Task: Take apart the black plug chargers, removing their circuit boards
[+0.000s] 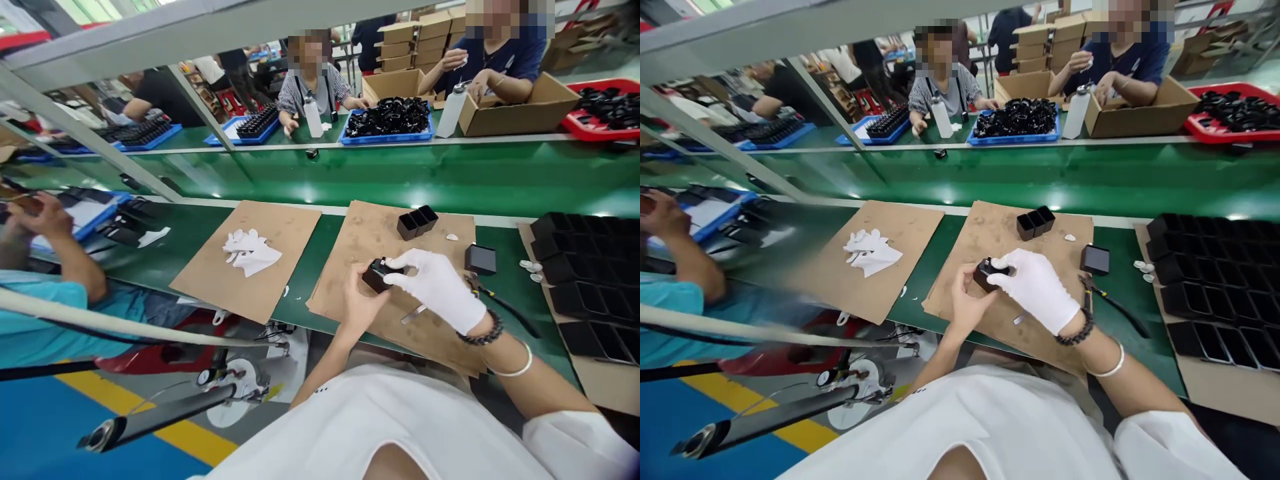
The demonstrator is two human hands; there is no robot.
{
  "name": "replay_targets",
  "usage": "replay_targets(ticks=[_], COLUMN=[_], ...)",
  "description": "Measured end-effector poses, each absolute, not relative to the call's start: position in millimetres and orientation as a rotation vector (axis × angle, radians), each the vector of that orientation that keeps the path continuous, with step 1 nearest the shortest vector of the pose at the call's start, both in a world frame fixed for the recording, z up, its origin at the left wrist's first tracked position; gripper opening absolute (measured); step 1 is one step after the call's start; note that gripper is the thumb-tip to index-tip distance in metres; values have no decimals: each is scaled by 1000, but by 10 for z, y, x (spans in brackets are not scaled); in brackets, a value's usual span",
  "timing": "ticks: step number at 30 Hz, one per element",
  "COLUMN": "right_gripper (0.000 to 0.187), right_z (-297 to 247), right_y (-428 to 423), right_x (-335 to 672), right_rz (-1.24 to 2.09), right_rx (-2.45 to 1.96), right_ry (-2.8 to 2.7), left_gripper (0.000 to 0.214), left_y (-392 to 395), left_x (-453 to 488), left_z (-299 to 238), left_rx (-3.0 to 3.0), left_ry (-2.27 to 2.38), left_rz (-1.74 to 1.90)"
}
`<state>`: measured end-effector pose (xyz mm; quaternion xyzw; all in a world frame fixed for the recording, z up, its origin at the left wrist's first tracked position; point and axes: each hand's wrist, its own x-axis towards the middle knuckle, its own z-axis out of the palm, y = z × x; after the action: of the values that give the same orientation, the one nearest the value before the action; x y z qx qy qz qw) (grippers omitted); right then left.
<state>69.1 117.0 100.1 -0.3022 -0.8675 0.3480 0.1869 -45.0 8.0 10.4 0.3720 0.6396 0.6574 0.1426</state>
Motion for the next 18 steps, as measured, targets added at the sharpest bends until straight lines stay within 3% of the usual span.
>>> replay_targets(ticks=[2, 7, 18], right_gripper=[15, 14, 12], right_z=[861, 602, 438], right_y=[1020, 834, 780], right_x=[666, 616, 645], right_rz=[766, 630, 676], right_rx=[-990, -1152, -1179], right_ry=[-2513, -2546, -2541], left_gripper=[48, 49, 52], left_y=[96, 81, -19], left_x=[-429, -390, -450], left_z=[-78, -285, -321], left_rx=[1041, 1021, 1037], left_ry=[1853, 1792, 1684], left_rz=[1865, 1756, 1578])
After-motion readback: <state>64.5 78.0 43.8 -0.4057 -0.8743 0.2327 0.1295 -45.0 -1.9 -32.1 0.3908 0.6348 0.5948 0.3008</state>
